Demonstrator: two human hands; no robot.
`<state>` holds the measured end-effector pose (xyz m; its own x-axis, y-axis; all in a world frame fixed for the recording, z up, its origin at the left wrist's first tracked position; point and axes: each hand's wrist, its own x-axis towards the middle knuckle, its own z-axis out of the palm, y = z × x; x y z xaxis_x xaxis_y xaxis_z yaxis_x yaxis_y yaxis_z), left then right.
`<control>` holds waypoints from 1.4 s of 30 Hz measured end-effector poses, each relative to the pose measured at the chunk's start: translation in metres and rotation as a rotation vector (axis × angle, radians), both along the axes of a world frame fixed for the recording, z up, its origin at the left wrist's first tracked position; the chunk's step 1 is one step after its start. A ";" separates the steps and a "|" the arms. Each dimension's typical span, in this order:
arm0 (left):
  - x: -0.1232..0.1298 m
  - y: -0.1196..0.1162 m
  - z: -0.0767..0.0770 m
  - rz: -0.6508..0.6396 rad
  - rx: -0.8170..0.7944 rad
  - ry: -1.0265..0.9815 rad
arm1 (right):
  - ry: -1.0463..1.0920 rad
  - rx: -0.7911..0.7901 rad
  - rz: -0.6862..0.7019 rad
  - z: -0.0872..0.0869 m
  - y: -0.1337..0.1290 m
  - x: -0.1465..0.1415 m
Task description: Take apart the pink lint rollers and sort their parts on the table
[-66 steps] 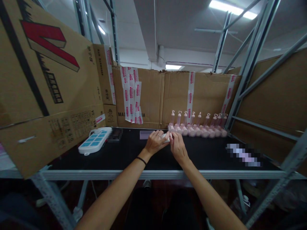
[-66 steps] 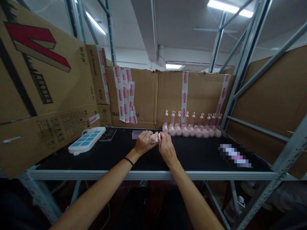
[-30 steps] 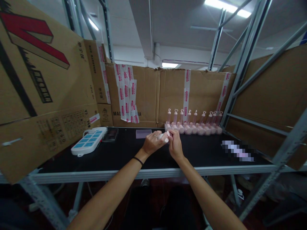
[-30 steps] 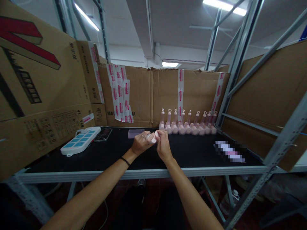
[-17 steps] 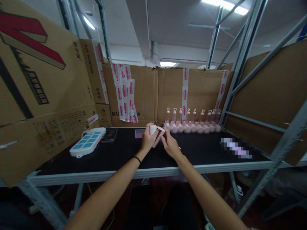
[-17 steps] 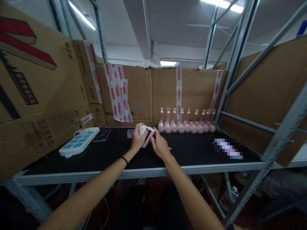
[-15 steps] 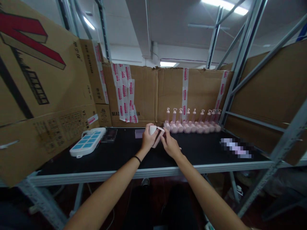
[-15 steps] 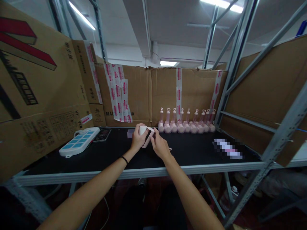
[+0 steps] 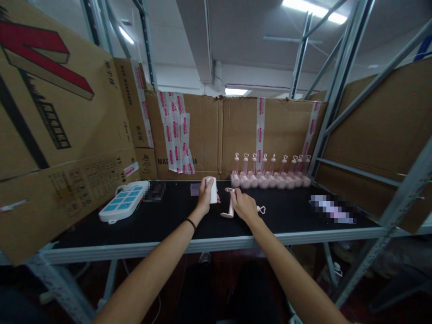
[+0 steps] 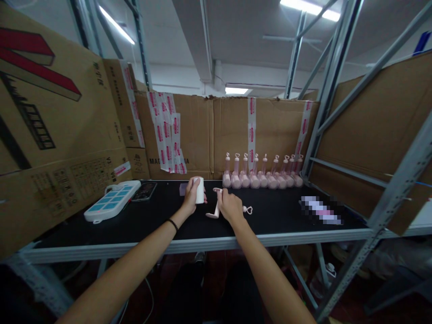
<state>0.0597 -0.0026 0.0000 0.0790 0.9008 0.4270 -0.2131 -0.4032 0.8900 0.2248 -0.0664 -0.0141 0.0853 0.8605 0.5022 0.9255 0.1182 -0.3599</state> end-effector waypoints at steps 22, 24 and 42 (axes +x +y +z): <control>-0.006 -0.011 0.009 -0.278 0.019 0.188 | 0.203 0.245 0.653 0.037 0.029 0.029; -0.007 -0.011 0.009 -0.276 0.023 0.199 | 0.197 0.233 0.680 0.038 0.029 0.031; -0.008 -0.013 0.009 -0.264 0.075 0.302 | -0.140 0.174 0.839 0.052 0.025 0.042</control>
<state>0.0519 -0.0154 0.0087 0.4356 0.7998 0.4130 -0.0516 -0.4359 0.8985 0.2666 -0.0410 0.0375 -0.6154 0.5213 0.5912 0.5424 0.8243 -0.1624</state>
